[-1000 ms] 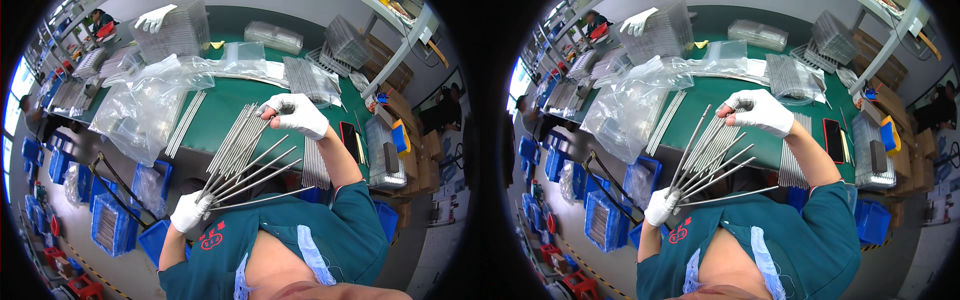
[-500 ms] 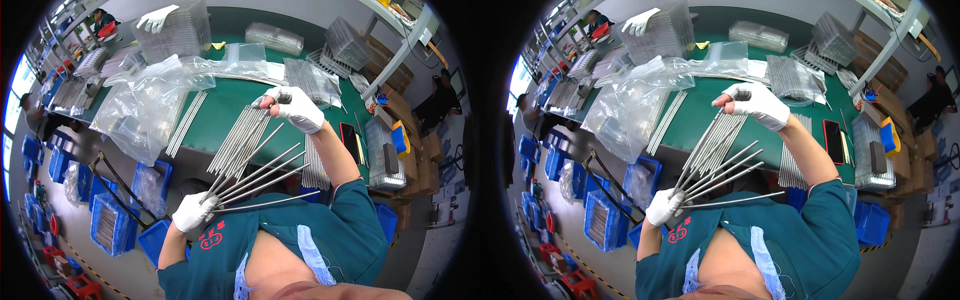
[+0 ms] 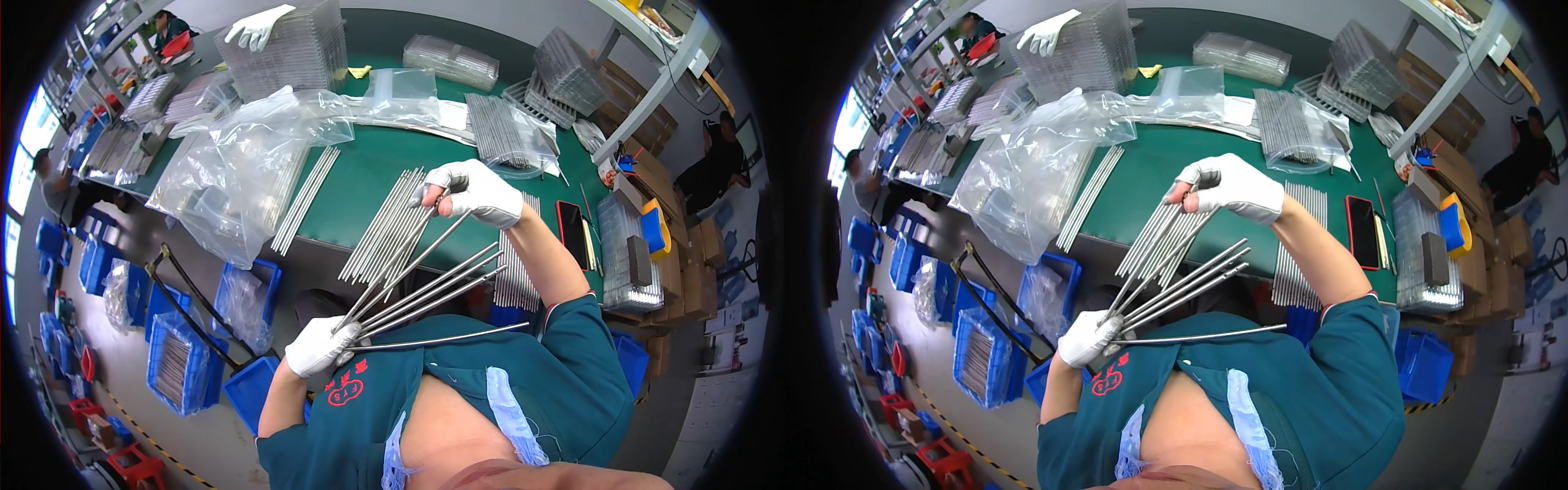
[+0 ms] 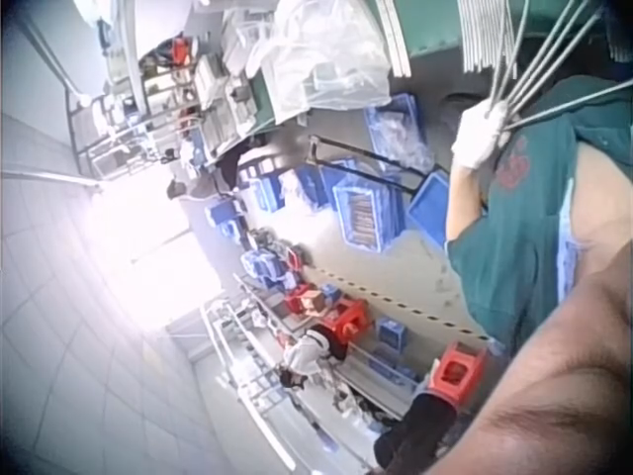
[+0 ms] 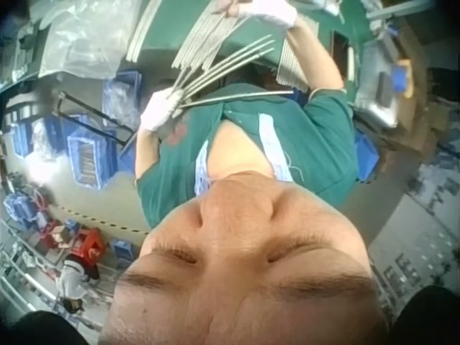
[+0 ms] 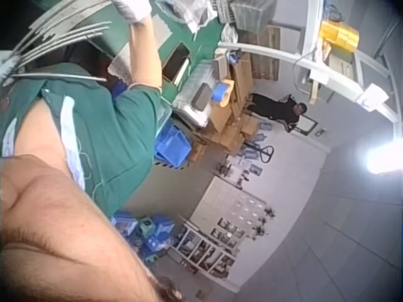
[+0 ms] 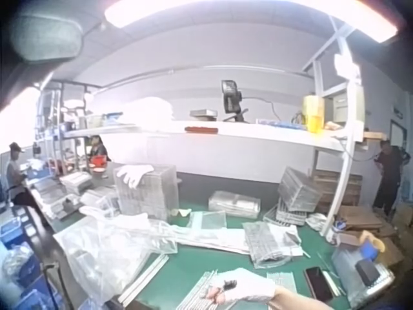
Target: Inspecting and sorting long thin metal rods at a factory workbench.
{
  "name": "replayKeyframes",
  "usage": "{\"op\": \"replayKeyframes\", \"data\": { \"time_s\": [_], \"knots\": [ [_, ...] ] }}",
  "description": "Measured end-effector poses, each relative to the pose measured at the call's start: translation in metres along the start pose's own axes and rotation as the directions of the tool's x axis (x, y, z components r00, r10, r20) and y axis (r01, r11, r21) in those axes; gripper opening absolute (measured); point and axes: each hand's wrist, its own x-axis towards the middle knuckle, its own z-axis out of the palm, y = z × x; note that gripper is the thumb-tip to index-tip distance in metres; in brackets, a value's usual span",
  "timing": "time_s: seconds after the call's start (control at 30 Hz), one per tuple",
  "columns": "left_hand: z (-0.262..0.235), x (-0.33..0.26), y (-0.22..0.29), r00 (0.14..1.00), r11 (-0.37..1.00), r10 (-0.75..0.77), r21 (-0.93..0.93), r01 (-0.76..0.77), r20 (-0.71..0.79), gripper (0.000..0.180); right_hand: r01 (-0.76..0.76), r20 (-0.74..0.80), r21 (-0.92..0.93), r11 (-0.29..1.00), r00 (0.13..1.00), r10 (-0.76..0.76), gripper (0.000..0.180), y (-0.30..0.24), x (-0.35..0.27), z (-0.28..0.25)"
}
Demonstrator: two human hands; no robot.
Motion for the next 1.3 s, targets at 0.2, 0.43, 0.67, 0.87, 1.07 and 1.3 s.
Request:
{"op": "replayKeyframes", "data": {
  "time_s": [0.2,0.43,0.67,0.87,1.07,1.3],
  "knots": [
    [0.001,0.005,0.002,0.999,0.994,-0.05,-0.101,0.048,-0.011,0.031,0.227,-0.269,0.28,0.933,0.951,-0.151,0.032,0.014,0.004,-0.009],
    [-0.02,0.051,0.002,0.963,0.939,0.023,-0.324,-0.113,-0.268,0.034,0.534,-0.713,0.192,0.824,0.652,-0.256,0.03,0.038,0.017,-0.047],
    [-0.042,0.134,-0.022,0.766,0.842,0.248,0.523,0.133,-0.593,0.048,0.252,-0.452,-0.186,0.95,0.836,-0.311,0.02,0.073,0.052,0.012],
    [-0.029,0.125,0.003,0.865,0.637,0.18,0.725,0.26,-0.468,0.054,0.281,0.064,-0.776,0.564,0.925,-0.374,0.015,0.118,0.091,0.046],
    [-0.045,0.093,-0.018,0.762,0.727,0.411,0.684,0.057,-0.5,0.039,0.186,0.039,-0.816,0.547,0.962,-0.269,0.018,0.13,0.093,0.05],
    [-0.076,0.096,-0.074,0.786,0.886,-0.178,-0.443,-0.133,-0.592,0.04,0.149,0.01,-0.84,0.523,0.966,-0.259,0.02,0.13,0.086,0.05]
  ]
}}
